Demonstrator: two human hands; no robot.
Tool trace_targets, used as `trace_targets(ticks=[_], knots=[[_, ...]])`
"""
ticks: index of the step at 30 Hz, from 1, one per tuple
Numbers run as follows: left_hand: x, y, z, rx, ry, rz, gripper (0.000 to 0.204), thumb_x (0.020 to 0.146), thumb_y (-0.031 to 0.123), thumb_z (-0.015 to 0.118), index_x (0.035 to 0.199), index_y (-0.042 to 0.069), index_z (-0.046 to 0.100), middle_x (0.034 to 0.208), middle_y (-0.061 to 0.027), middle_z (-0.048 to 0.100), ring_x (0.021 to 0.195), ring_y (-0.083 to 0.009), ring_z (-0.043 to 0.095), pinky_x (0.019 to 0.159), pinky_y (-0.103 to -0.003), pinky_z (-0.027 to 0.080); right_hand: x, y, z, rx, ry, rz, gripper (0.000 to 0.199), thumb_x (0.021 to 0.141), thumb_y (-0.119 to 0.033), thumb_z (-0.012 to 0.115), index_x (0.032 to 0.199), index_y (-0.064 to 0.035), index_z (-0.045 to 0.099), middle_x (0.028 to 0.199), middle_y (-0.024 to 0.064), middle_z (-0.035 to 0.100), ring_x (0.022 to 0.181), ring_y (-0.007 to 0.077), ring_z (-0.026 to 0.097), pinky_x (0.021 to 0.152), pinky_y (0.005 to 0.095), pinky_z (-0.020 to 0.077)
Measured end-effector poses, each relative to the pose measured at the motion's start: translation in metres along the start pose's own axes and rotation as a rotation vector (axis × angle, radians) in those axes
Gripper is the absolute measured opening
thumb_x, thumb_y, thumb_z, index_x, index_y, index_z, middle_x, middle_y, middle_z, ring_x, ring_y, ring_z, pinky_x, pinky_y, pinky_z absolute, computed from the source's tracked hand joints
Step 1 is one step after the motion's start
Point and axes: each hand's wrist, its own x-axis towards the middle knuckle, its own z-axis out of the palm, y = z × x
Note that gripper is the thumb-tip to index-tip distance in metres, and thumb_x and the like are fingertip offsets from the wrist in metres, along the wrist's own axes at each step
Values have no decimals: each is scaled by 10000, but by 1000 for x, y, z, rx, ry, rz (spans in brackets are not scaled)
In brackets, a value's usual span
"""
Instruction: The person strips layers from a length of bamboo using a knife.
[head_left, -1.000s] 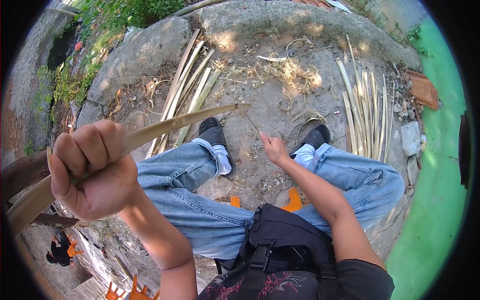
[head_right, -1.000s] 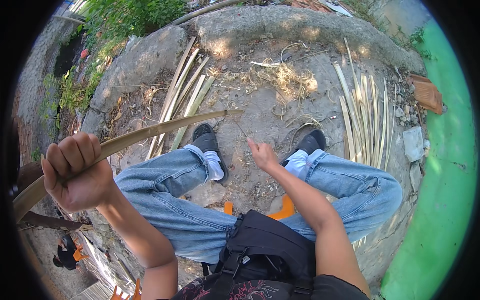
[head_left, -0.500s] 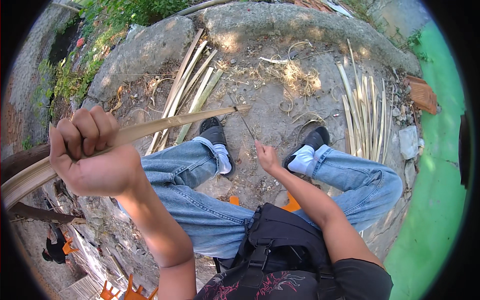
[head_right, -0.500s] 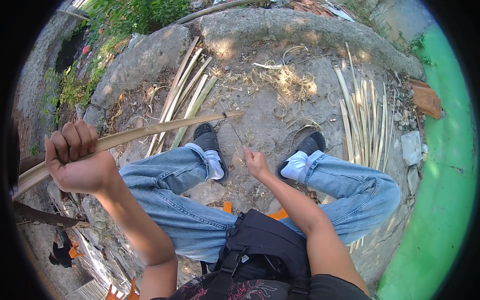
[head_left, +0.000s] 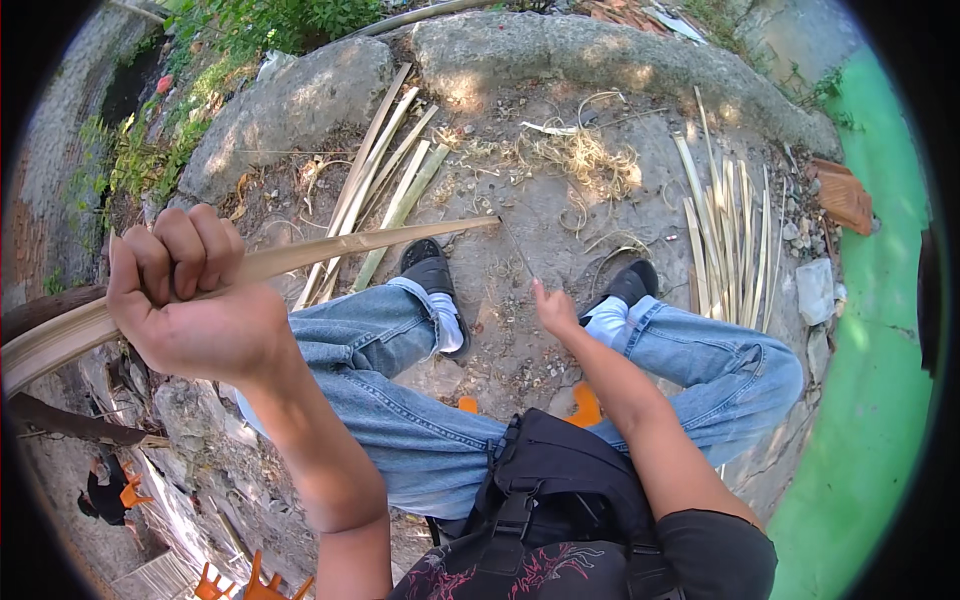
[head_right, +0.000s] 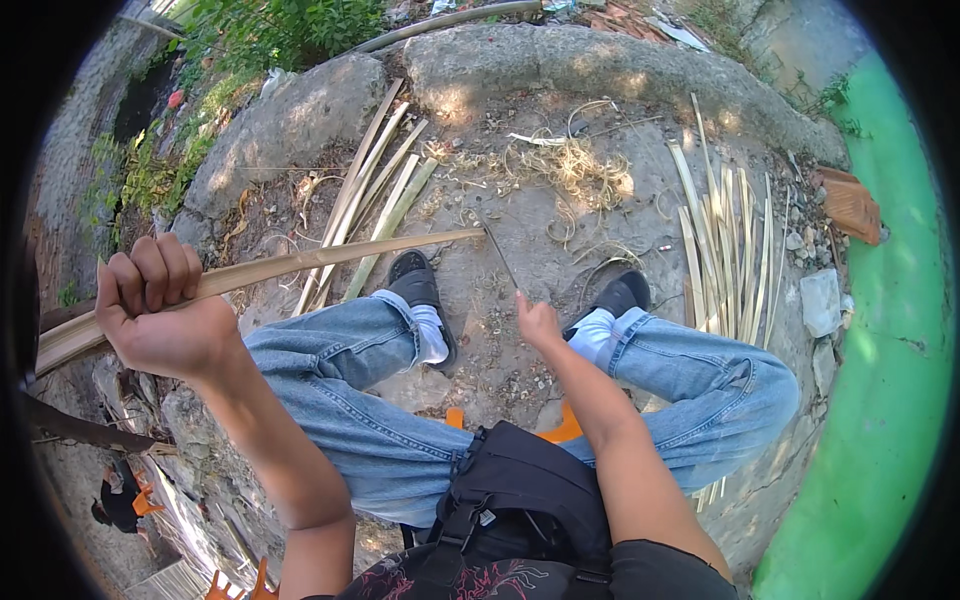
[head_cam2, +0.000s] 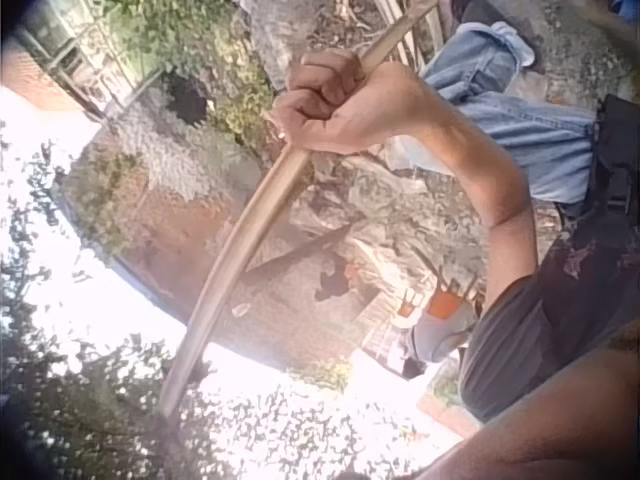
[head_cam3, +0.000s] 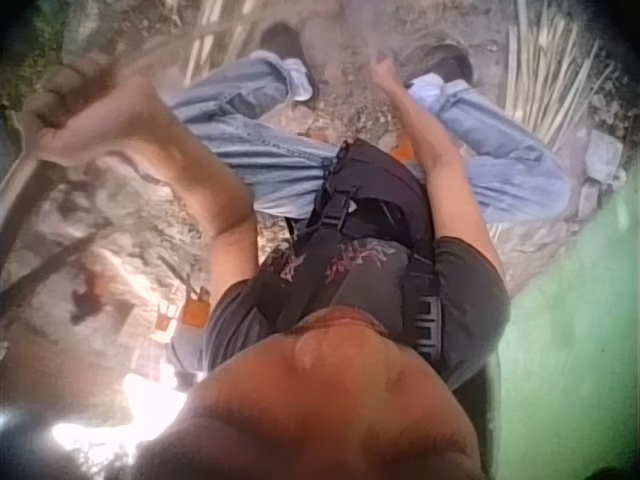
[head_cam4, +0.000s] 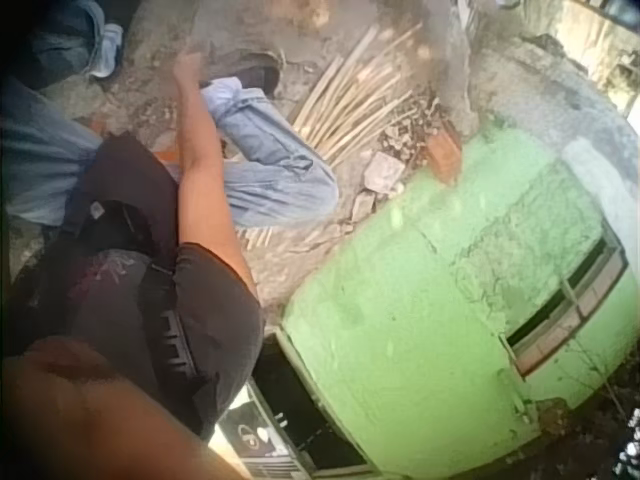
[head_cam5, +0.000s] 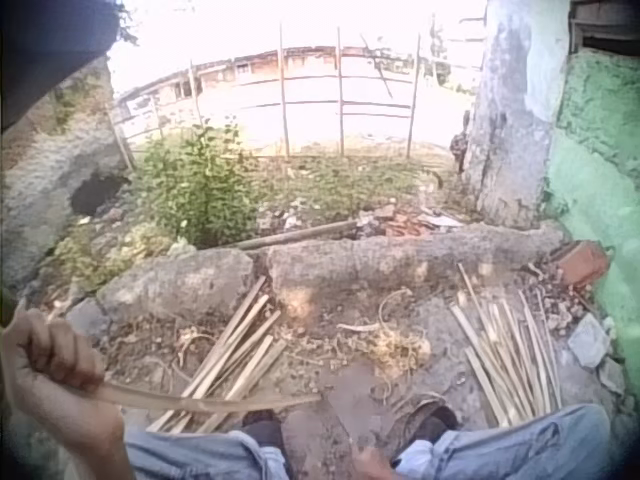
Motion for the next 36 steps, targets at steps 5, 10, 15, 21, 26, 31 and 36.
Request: trace_targets(ticks=[5, 10, 15, 21, 26, 31, 36], knots=[[-5, 17, -6, -47, -69, -25, 348, 928, 197, 332, 601, 142, 227, 547, 13, 183, 474, -86, 146, 423, -250, 115, -1, -22, -23, -95, -67, 17, 728, 860, -620, 406, 761, 50, 673, 853, 362, 592, 919, 481, 589, 817, 496, 456], [-16, 101, -9, -44, -288, 164, 363, 943, 194, 352, 598, 153, 246, 544, 22, 185, 488, -87, 152, 447, -265, 107, -3, -28, -26, -123, -80, 45, 752, 854, -622, 404, 839, 86, 658, 917, 358, 594, 961, 482, 578, 853, 496, 445], [-13, 112, -16, -9, -203, 313, 365, 946, 200, 355, 600, 159, 245, 540, 31, 187, 491, -86, 155, 445, -263, 111, 3, -11, -24, -147, 155, -24, 811, 858, -636, 392, 694, 122, 628, 763, 327, 618, 799, 439, 638, 732, 487, 485], [4, 35, -18, -127, -104, -76, 405, 949, 324, 381, 615, 146, 236, 538, 22, 189, 477, -94, 138, 424, -278, 101, -32, -68, -113, -176, -311, 114, 814, 818, -667, 445, 722, 123, 613, 745, 282, 583, 736, 378, 602, 701, 435, 469], [12, 4, -12, -255, -261, -88, 556, 888, 615, 397, 651, 124, 285, 568, 12, 212, 512, -109, 198, 469, -260, 158, -84, -58, -178, -430, -62, -72, 729, 775, -587, 597, 743, 140, 621, 770, 292, 637, 743, 394, 648, 690, 431, 507], [12, -3, -3, -88, -115, -8, 599, 871, 692, 340, 717, 113, 333, 632, -17, 297, 582, -133, 269, 524, -283, 216, -104, -76, -205, -386, -29, 29, 678, 768, -563, 614, 812, 113, 639, 822, 295, 637, 817, 417, 634, 740, 438, 492], [14, -9, -2, -237, -21, 140, 657, 854, 730, 310, 824, 87, 438, 739, -70, 430, 692, -197, 405, 648, -324, 348, -119, -106, -231, -436, 45, 5, 617, 771, -538, 611, 800, 77, 656, 765, 278, 629, 788, 416, 629, 728, 449, 486]])
